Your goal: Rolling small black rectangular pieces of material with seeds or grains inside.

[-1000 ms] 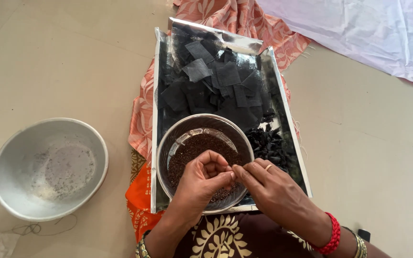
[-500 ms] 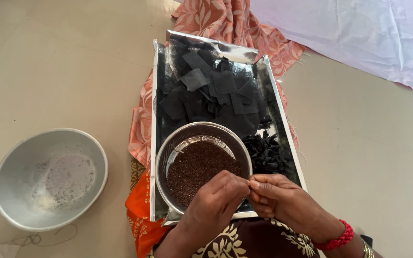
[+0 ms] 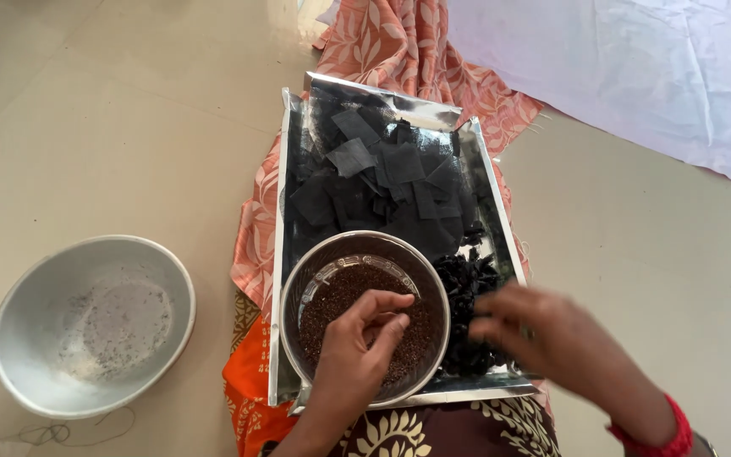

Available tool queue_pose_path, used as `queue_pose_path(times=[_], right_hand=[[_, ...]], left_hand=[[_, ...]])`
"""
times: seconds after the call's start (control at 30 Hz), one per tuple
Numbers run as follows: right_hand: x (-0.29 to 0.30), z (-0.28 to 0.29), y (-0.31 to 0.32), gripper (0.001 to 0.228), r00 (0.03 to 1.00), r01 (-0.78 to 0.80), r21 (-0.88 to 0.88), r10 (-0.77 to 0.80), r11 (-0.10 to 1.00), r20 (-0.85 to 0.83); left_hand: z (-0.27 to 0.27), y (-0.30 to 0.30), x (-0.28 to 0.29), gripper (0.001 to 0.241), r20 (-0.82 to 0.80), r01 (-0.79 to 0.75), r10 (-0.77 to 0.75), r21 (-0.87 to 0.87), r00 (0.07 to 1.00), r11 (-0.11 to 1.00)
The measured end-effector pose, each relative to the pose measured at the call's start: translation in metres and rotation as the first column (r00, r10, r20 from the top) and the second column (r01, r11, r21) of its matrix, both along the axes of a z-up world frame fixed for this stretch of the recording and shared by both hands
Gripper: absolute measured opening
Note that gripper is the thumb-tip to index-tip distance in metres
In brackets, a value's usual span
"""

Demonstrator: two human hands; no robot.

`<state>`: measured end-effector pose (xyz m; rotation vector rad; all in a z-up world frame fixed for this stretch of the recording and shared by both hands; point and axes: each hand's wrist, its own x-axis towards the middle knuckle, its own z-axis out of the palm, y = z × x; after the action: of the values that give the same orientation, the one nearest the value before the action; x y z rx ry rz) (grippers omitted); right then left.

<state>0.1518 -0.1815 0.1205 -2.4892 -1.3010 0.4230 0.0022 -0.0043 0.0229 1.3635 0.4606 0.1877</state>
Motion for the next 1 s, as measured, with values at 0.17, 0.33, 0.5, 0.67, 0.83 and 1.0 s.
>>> queue_pose_path(times=[0.17,0.33,0.5,0.67,0.83,1.0], right_hand=[[0.037,-0.023,0.055,0.025,0.983,0.071,0.175,-0.098,0.982,0.154],[0.075,-0.073,0.094,0.037,0.899,-0.175,0.181,0.083,0.968,0.429],[0.091,-0.093,0.091,0.022,0.871,-0.129,0.113,0.059,0.985,0.488],[0.048,-0.042,0.071,0.022,0.981,0.189,0.362,-0.189,0.913,-0.037],[-0.01,-0.045,0.04,0.027,0.647,0.541,0.459,0.0,0.705,-0.763],[-0.038,-0.041,0.046,0.026,0.591,0.557,0.326,-0.088,0.764,-0.802]], left_hand=[[-0.007,-0.004,0.002,0.019,-0.03,0.011,-0.013,-0.057,0.999,0.998],[0.001,0.0,0.0,0.016,-0.068,0.028,-0.029,-0.015,0.997,0.999],[-0.005,0.003,0.001,0.019,-0.113,0.088,-0.081,0.052,0.99,0.995],[-0.017,0.002,0.003,0.024,-0.004,-0.016,0.016,-0.166,1.0,0.986],[-0.006,0.01,0.006,0.033,0.063,-0.117,0.175,-0.524,0.983,0.844],[-0.016,0.003,0.004,0.023,0.164,-0.058,0.21,-0.641,0.964,0.765]])
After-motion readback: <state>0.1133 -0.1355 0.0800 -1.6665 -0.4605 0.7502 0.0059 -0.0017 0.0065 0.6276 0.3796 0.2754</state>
